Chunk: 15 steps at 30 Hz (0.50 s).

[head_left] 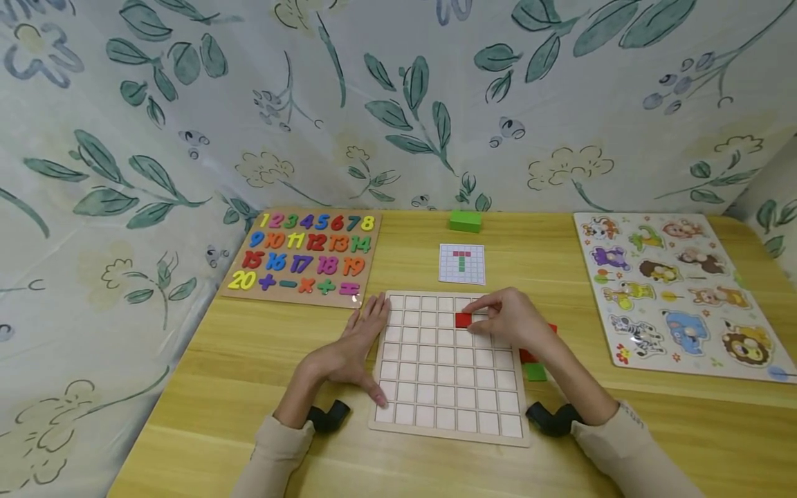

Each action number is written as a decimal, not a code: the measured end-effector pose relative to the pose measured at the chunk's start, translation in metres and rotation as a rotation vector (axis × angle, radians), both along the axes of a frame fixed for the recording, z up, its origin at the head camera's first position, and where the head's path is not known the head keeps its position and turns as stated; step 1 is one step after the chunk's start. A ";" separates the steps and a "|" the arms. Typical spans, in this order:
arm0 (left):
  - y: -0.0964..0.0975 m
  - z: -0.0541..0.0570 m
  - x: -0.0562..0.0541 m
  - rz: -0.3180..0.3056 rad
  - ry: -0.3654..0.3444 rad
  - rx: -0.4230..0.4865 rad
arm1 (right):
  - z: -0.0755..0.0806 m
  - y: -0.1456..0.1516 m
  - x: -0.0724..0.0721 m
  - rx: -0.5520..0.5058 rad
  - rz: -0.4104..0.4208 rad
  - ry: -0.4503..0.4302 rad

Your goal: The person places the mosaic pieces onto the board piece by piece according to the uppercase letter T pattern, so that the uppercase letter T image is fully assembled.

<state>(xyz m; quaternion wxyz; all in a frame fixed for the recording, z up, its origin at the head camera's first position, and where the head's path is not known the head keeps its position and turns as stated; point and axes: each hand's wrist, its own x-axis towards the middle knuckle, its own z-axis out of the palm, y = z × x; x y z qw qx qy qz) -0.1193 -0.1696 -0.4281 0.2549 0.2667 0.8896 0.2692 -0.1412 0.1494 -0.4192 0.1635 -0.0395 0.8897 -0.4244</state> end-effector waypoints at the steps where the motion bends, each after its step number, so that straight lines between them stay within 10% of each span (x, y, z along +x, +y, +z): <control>1: 0.000 0.000 0.000 0.000 0.000 -0.002 | -0.001 0.001 0.000 -0.013 -0.010 -0.011; 15: -0.001 -0.002 -0.001 -0.007 0.009 -0.009 | -0.002 0.010 0.000 -0.078 0.025 -0.092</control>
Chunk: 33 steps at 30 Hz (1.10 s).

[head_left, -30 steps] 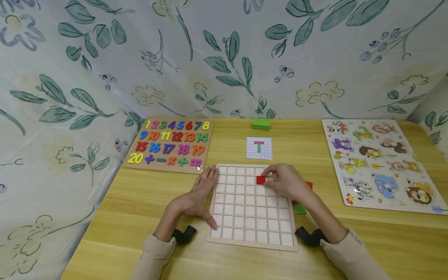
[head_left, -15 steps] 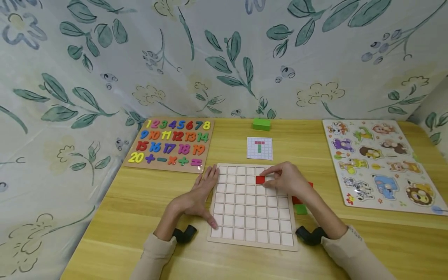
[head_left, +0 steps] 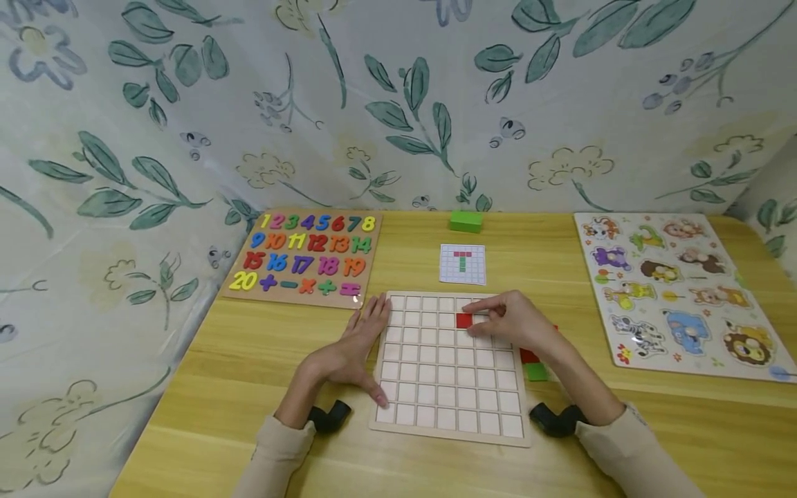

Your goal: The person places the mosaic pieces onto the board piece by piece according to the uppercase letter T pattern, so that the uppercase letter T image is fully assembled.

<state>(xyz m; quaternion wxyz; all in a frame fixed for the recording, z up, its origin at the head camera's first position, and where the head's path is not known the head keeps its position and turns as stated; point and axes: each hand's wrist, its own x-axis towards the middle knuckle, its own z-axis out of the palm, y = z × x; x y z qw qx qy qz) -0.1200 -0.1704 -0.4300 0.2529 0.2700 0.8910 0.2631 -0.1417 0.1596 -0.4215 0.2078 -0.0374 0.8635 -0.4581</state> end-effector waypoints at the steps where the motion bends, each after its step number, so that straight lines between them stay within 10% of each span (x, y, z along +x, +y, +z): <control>1: 0.000 0.000 0.000 0.000 -0.001 0.001 | 0.002 0.003 0.001 0.001 0.010 0.005; 16: 0.001 0.000 0.001 0.010 -0.014 0.026 | 0.007 0.084 0.026 0.108 -0.045 0.030; 33: 0.001 -0.002 0.001 0.004 -0.009 0.031 | 0.002 0.094 0.020 0.170 -0.110 0.024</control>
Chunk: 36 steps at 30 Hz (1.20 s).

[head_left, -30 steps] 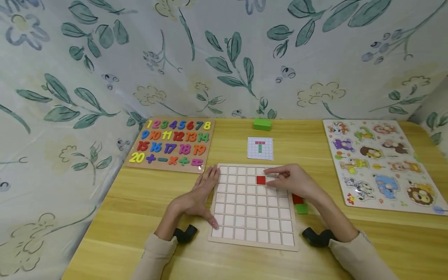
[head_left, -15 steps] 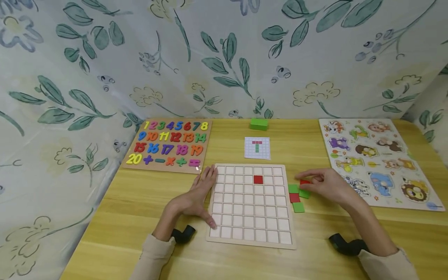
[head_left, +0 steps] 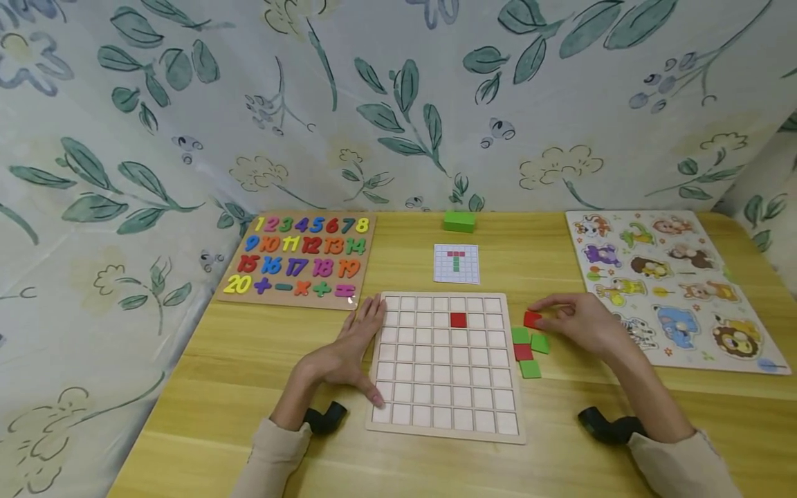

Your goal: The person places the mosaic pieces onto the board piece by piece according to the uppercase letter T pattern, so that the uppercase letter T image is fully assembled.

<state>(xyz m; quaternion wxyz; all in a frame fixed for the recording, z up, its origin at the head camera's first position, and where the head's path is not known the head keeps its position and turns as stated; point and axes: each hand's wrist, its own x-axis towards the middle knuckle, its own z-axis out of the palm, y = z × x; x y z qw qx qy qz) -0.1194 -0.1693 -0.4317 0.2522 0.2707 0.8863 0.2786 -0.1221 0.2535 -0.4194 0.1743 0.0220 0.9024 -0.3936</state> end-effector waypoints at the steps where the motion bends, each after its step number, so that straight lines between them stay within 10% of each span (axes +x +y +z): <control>1: 0.000 0.000 0.000 0.000 0.002 0.000 | 0.000 -0.001 -0.001 -0.010 -0.001 -0.002; 22: -0.002 0.002 0.001 -0.004 0.000 0.016 | 0.004 -0.009 -0.001 0.025 0.034 0.050; 36: -0.002 0.001 -0.001 -0.018 0.006 0.019 | 0.015 -0.114 -0.016 -0.088 0.186 0.099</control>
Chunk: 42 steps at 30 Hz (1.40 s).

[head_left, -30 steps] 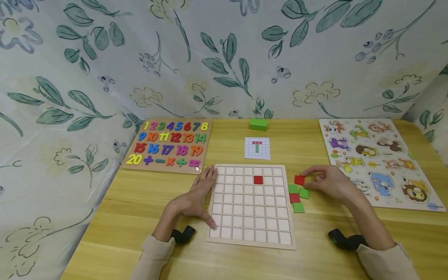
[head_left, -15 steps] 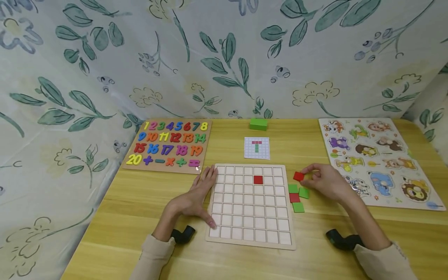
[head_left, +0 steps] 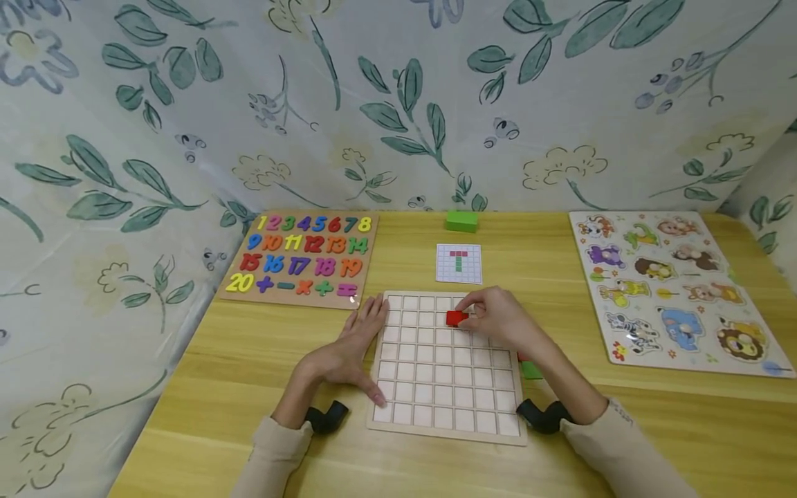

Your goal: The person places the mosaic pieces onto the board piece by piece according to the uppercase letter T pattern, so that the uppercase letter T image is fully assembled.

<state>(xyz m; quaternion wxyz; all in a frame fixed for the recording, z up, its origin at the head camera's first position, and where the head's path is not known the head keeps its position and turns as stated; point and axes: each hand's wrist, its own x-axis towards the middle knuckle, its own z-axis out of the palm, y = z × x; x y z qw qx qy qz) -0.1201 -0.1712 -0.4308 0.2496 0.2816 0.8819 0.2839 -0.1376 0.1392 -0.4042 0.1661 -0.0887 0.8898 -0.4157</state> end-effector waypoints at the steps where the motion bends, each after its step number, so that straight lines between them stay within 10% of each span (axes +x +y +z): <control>1: 0.000 0.000 0.000 0.000 0.000 -0.001 | -0.001 -0.006 0.000 0.000 0.012 0.008; 33: 0.000 -0.001 0.001 0.004 0.005 -0.020 | -0.012 -0.016 -0.006 -0.060 -0.086 -0.063; 42: 0.000 0.001 0.001 0.001 0.006 -0.016 | -0.003 0.023 0.002 -0.007 -0.110 -0.052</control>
